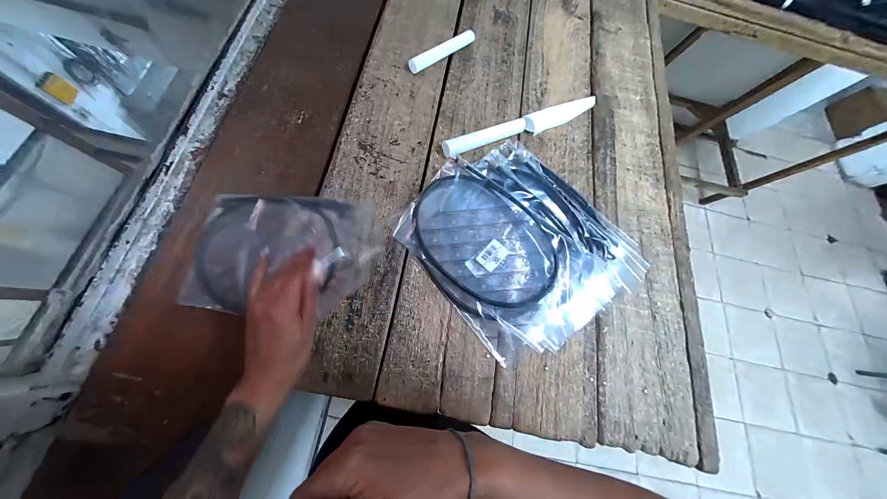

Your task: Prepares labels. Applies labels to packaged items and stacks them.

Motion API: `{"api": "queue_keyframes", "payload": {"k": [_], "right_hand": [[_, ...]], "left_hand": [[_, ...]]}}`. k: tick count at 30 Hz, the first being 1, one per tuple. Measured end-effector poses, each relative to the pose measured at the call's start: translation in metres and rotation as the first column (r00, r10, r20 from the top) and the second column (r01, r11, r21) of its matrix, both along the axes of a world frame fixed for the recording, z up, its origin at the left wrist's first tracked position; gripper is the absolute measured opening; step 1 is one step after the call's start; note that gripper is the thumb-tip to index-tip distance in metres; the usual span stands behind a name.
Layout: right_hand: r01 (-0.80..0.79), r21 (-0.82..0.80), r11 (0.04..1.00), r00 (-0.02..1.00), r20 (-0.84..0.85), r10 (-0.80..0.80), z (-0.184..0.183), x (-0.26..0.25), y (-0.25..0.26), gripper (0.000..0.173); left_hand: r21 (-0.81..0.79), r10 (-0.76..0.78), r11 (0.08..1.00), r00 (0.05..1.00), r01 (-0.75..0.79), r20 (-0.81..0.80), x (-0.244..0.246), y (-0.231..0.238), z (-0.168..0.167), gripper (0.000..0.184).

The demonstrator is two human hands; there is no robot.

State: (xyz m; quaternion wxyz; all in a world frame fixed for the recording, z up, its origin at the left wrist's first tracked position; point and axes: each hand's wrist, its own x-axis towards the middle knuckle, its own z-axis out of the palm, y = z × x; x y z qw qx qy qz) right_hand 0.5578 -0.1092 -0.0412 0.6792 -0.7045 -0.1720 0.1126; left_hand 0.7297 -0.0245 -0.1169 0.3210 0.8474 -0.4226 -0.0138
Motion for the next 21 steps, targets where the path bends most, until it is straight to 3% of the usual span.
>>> {"api": "queue_keyframes", "payload": {"k": [3, 4, 6, 8, 11, 13, 14, 17, 20, 21], "right_hand": [[0.006, 0.037, 0.999, 0.997, 0.076, -0.008, 0.005, 0.006, 0.002, 0.029], [0.000, 0.028, 1.000, 0.996, 0.086, -0.002, 0.008, 0.007, 0.001, 0.023], [0.032, 0.003, 0.999, 0.993, 0.110, -0.032, 0.012, 0.006, -0.003, 0.017], [0.204, 0.044, 0.978, 0.972, 0.114, -0.207, 0.018, -0.001, -0.011, 0.018], [0.629, -0.012, 0.777, 0.775, 0.086, -0.626, 0.020, -0.014, -0.049, 0.013], [0.800, -0.201, 0.565, 0.597, 0.188, -0.780, 0.003, -0.029, -0.082, 0.011], [0.804, -0.332, 0.493, 0.577, 0.236, -0.782, -0.015, -0.040, -0.090, 0.015], [0.604, -0.633, 0.485, 0.692, 0.114, -0.713, -0.078, -0.067, -0.068, 0.029], [0.590, -0.730, 0.345, 0.618, 0.134, -0.774, -0.112, -0.056, -0.029, 0.029], [0.568, -0.747, 0.345, 0.598, 0.086, -0.797, -0.115, -0.049, -0.021, 0.028]], "left_hand": [[0.117, -0.131, 0.981, 0.976, 0.153, -0.173, -0.054, 0.045, -0.045, 0.069], [0.155, -0.142, 0.974, 0.980, 0.164, -0.138, -0.066, 0.056, -0.064, 0.073], [0.095, -0.140, 0.985, 0.988, 0.145, -0.062, -0.079, 0.064, -0.082, 0.073], [0.018, -0.161, 0.986, 0.967, 0.168, -0.196, -0.093, 0.062, -0.076, 0.058], [-0.087, -0.123, 0.990, 0.972, 0.107, -0.199, -0.110, 0.055, -0.086, 0.019], [-0.147, 0.009, 0.988, 0.983, -0.036, -0.183, -0.112, 0.049, -0.083, 0.015], [-0.178, 0.071, 0.977, 0.967, -0.116, -0.243, -0.112, 0.046, -0.078, 0.015], [-0.173, 0.139, 0.946, 0.824, -0.274, -0.549, -0.112, 0.036, -0.056, 0.015], [-0.137, 0.058, 0.954, 0.612, -0.266, -0.788, -0.113, 0.029, -0.040, 0.013], [-0.143, 0.018, 0.956, 0.537, -0.256, -0.843, -0.114, 0.027, -0.036, 0.013]]}}
